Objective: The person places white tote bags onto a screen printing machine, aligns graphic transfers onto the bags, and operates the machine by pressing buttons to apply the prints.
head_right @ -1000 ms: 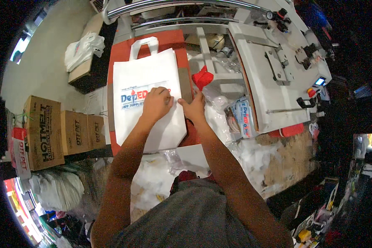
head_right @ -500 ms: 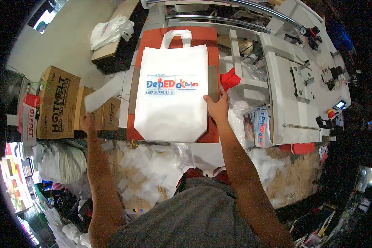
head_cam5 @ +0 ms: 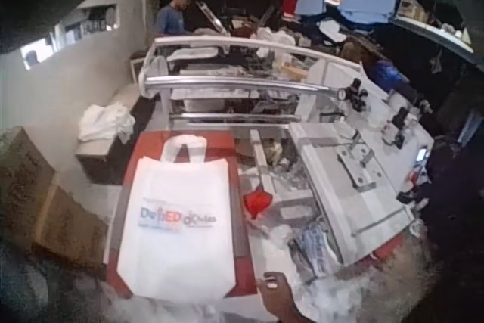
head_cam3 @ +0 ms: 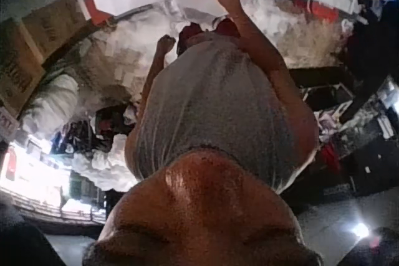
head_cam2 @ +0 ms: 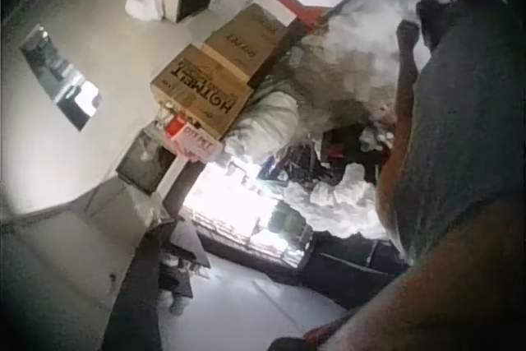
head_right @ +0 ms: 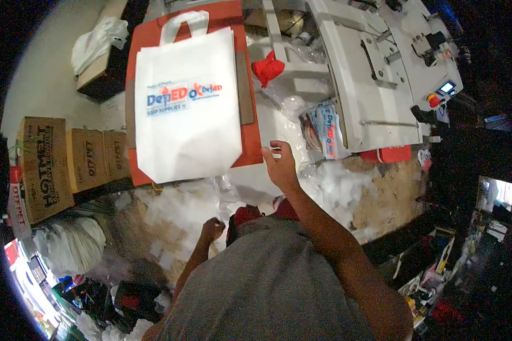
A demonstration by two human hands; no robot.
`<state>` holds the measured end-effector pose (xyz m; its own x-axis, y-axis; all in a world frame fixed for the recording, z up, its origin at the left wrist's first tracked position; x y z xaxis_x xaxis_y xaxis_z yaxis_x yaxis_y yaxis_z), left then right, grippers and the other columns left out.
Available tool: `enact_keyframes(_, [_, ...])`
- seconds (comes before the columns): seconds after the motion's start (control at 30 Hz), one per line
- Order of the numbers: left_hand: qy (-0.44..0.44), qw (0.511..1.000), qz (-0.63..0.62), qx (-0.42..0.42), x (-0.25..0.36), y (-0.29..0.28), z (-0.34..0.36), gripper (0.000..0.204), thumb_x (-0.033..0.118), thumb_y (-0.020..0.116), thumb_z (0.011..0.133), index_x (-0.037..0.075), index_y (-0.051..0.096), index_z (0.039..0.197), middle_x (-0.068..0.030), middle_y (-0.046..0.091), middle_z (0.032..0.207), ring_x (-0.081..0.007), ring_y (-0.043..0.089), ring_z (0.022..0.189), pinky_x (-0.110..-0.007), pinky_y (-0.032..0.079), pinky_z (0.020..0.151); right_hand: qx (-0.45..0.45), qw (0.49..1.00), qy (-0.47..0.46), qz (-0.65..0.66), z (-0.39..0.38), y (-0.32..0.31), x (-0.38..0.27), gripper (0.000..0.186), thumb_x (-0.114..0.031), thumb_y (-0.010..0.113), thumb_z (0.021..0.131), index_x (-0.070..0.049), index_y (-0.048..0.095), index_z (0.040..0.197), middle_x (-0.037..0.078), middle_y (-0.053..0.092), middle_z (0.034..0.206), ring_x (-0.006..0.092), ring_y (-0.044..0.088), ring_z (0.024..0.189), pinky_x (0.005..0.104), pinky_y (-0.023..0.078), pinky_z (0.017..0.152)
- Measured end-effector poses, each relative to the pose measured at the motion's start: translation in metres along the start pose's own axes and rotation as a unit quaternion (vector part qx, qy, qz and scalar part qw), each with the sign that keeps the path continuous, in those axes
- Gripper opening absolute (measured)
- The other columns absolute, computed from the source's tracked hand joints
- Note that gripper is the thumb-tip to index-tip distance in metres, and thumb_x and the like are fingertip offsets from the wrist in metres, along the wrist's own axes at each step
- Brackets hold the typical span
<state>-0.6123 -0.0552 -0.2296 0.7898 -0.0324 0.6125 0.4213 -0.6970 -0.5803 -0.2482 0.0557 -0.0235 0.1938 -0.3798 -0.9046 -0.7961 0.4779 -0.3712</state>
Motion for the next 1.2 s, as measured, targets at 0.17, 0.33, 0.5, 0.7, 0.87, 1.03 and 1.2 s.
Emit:
enact_keyframes(0.17, [0.086, 0.986, -0.057, -0.132, 0.125, -0.035, 0.035, 0.028, 0.027, 0.064, 0.089, 0.000, 0.064, 0.090, -0.0175, 0.070, 0.089, -0.0308, 0.068, 0.082, -0.040, 0.054, 0.076, -0.094, 0.986, 0.035, -0.134, -0.034, -0.031, 0.083, 0.026, -0.022, 0.066, 0.092, 0.000, 0.060, 0.105, 0.015, 0.063, 0.103, 0.0254, 0.066, 0.091, 0.0380, 0.054, 0.077])
enact_keyframes(0.33, [0.119, 0.956, -0.200, -0.180, 0.195, -0.009, 0.039, 0.037, 0.032, 0.062, 0.087, -0.005, 0.062, 0.087, -0.0241, 0.067, 0.087, -0.0360, 0.067, 0.085, -0.044, 0.052, 0.078, -0.242, 0.934, 0.095, -0.244, -0.066, -0.078, 0.151, 0.026, -0.028, 0.064, 0.090, -0.003, 0.064, 0.095, 0.018, 0.069, 0.092, 0.0303, 0.068, 0.087, 0.0407, 0.054, 0.079])
enact_keyframes(0.5, [0.109, 0.964, -0.169, -0.172, 0.241, 0.005, 0.039, 0.033, 0.030, 0.063, 0.088, -0.004, 0.065, 0.089, -0.0226, 0.070, 0.089, -0.0338, 0.069, 0.084, -0.041, 0.053, 0.076, -0.316, 0.848, 0.105, -0.412, -0.087, -0.156, 0.224, 0.022, -0.022, 0.058, 0.088, -0.002, 0.066, 0.093, 0.019, 0.070, 0.094, 0.0307, 0.070, 0.090, 0.0421, 0.054, 0.082])
enact_keyframes(0.7, [0.120, 0.973, -0.149, -0.126, 0.239, 0.063, 0.034, 0.032, 0.032, 0.065, 0.084, 0.000, 0.066, 0.087, -0.0223, 0.069, 0.088, -0.0363, 0.068, 0.086, -0.044, 0.052, 0.078, -0.251, 0.864, 0.144, -0.412, -0.095, -0.223, 0.267, 0.023, -0.020, 0.059, 0.083, -0.002, 0.066, 0.096, 0.021, 0.070, 0.096, 0.0359, 0.068, 0.094, 0.0434, 0.054, 0.084])
enact_keyframes(0.87, [0.185, 0.960, -0.127, -0.166, 0.297, 0.114, 0.030, 0.027, 0.030, 0.066, 0.084, 0.003, 0.066, 0.087, -0.0208, 0.069, 0.088, -0.0376, 0.067, 0.084, -0.045, 0.052, 0.078, -0.196, 0.923, 0.179, -0.280, -0.112, -0.263, 0.341, 0.019, -0.022, 0.063, 0.085, -0.004, 0.065, 0.089, 0.016, 0.070, 0.086, 0.0292, 0.069, 0.080, 0.0391, 0.055, 0.074])
enact_keyframes(1.03, [0.142, 0.964, -0.148, -0.167, 0.330, 0.120, 0.021, 0.027, 0.027, 0.065, 0.085, 0.006, 0.069, 0.102, -0.0184, 0.071, 0.099, -0.0356, 0.068, 0.091, -0.043, 0.053, 0.082, -0.198, 0.925, 0.196, -0.260, -0.140, -0.296, 0.400, 0.030, -0.027, 0.063, 0.087, 0.002, 0.064, 0.095, 0.014, 0.070, 0.087, 0.0229, 0.068, 0.076, 0.0370, 0.057, 0.068])
enact_keyframes(1.2, [0.094, 0.986, -0.136, 0.009, 0.231, 0.116, 0.025, 0.035, 0.021, 0.064, 0.087, 0.009, 0.066, 0.119, -0.0180, 0.070, 0.110, -0.0307, 0.069, 0.099, -0.038, 0.054, 0.087, -0.160, 0.930, 0.068, -0.323, -0.113, -0.239, 0.354, 0.035, -0.036, 0.064, 0.085, -0.003, 0.067, 0.095, 0.018, 0.071, 0.095, 0.0342, 0.067, 0.092, 0.0425, 0.053, 0.085])
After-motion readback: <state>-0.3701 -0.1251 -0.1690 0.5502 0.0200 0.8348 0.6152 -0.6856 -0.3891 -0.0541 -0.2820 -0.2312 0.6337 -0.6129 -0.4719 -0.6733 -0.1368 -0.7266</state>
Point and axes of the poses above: each hand's wrist, its own z-axis towards the middle knuckle, its own y-axis out of the palm, x = y × z, the point moved 3 cm from there along z, towards the middle knuckle
